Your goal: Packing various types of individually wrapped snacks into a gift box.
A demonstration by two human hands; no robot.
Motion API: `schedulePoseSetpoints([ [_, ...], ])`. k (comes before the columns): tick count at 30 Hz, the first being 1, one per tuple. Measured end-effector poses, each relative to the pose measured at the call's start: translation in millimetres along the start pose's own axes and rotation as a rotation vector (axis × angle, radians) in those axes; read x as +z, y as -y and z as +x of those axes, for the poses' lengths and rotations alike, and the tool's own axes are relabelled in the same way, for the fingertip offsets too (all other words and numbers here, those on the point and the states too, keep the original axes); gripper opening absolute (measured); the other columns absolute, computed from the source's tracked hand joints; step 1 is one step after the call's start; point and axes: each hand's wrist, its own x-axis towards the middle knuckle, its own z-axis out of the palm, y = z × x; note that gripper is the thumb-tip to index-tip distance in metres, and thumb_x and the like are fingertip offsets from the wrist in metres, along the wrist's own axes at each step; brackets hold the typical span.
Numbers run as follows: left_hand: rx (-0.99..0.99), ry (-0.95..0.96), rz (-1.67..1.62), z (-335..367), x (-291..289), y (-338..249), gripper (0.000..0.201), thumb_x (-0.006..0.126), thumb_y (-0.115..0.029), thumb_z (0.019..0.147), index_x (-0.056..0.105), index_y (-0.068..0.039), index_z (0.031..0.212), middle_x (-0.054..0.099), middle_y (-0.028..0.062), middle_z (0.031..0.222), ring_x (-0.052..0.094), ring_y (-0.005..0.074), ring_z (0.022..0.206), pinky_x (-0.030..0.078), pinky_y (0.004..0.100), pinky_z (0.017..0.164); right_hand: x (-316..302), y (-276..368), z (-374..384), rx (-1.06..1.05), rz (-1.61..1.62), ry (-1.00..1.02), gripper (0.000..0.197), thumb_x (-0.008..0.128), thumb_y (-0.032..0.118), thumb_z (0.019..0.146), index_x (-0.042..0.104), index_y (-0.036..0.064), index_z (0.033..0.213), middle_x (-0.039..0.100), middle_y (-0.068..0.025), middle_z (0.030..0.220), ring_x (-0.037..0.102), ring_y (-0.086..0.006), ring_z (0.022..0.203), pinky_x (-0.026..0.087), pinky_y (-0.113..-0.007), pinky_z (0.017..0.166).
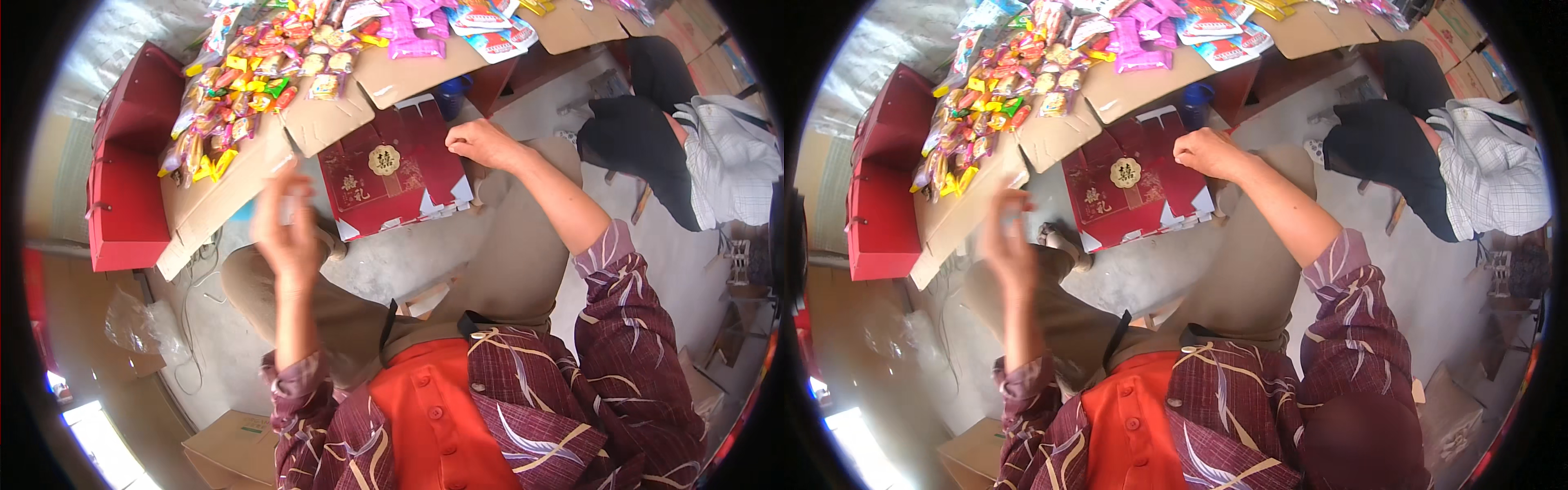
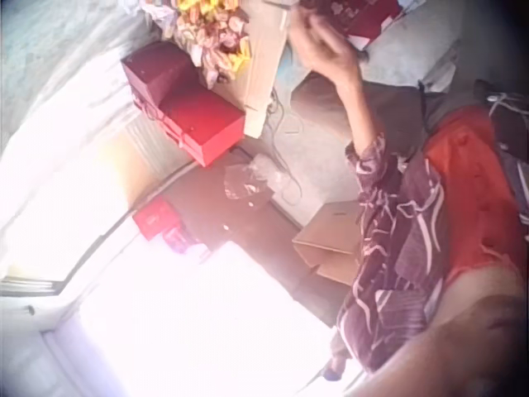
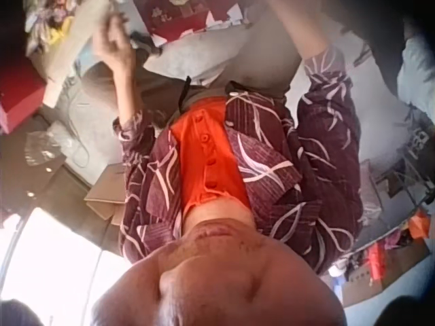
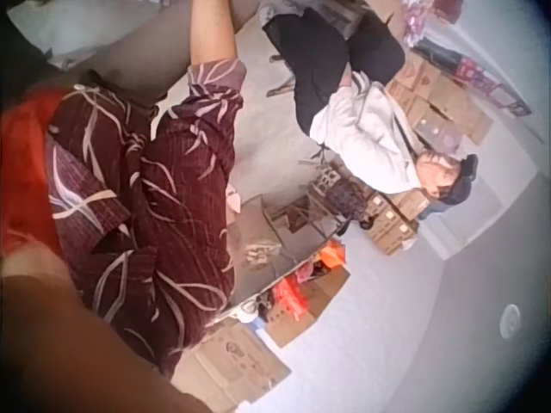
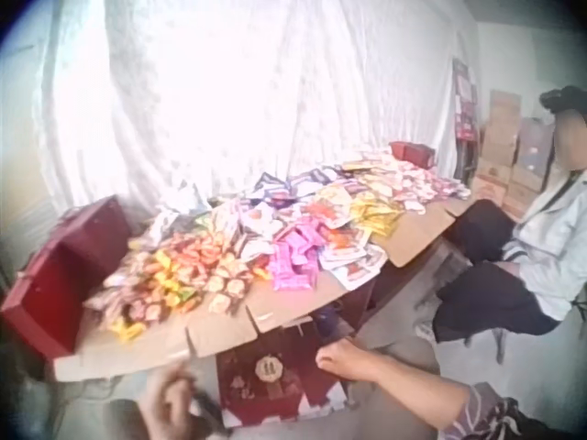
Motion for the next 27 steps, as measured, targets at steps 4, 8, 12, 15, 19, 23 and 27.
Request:
schedulePoseSetpoints([
  [4,-0.524,0.204,-0.383,-79,72,95,0.031,0.06,-0.013,0.096,0.062,-0.007,0.127,0.066,0.0088,0.11,0.065,0.0194,0.097,0.051,0.0334,0.084,7,24,6,-0.088,-0.057,0.007,0.019,0.064,0.022,0.09,0.069,0.0074,0.101,0.072,-0.0126,0.09,0.069,-0.0296,0.086,0.052,-0.04,0.075],
  [8,-1.341,0.073,-0.787,-138,117,186,0.036,0.057,-0.024,0.098,0.054,-0.012,0.132,0.061,0.0048,0.119,0.064,0.0228,0.104,0.05,0.0416,0.086,-6,16,-11,0.012,-0.006,-0.025,0.02,0.065,0.023,0.091,0.068,0.0079,0.104,0.073,-0.0085,0.09,0.068,-0.0247,0.082,0.052,-0.038,0.075],
  [12,-1.532,0.096,-0.538,-195,128,260,0.037,0.058,-0.03,0.094,0.052,-0.018,0.128,0.057,0.0029,0.121,0.061,0.0254,0.107,0.049,0.0512,0.087,-13,4,-26,0.09,-0.039,0.001,0.021,0.063,0.022,0.091,0.068,0.0069,0.104,0.073,-0.0099,0.092,0.068,-0.0262,0.086,0.051,-0.038,0.078],
  [15,-1.595,0.038,-0.574,-204,130,290,0.039,0.064,-0.033,0.091,0.053,-0.022,0.127,0.058,0.0007,0.118,0.058,0.0275,0.109,0.047,0.0548,0.092,-11,-8,-30,0.101,-0.061,0.022,0.025,0.063,0.021,0.092,0.067,0.0053,0.11,0.073,-0.0115,0.096,0.068,-0.0251,0.087,0.051,-0.037,0.08],
  [19,-1.541,0.031,-0.674,-203,133,303,0.043,0.07,-0.036,0.088,0.054,-0.026,0.127,0.053,-0.0017,0.126,0.051,0.0285,0.117,0.042,0.0592,0.097,-10,-10,-34,0.108,-0.018,0.003,0.022,0.062,0.021,0.093,0.067,0.0049,0.106,0.072,-0.0132,0.097,0.067,-0.028,0.088,0.051,-0.039,0.079],
  [23,-1.574,0.055,-0.723,-200,136,305,0.043,0.067,-0.036,0.09,0.053,-0.026,0.13,0.051,0.0006,0.131,0.051,0.0291,0.119,0.039,0.0592,0.102,-11,-8,-30,0.151,-0.009,0.052,0.023,0.063,0.02,0.093,0.067,0.0047,0.11,0.072,-0.0133,0.097,0.067,-0.0279,0.087,0.051,-0.039,0.079],
  [27,-1.596,0.113,-0.768,-194,145,303,0.044,0.061,-0.035,0.095,0.048,-0.02,0.135,0.052,0.0018,0.129,0.051,0.0275,0.121,0.038,0.057,0.1,-6,-11,-22,0.131,0.019,0.049,0.024,0.064,0.02,0.093,0.067,0.0047,0.11,0.072,-0.0141,0.098,0.067,-0.0282,0.088,0.051,-0.038,0.08],
])
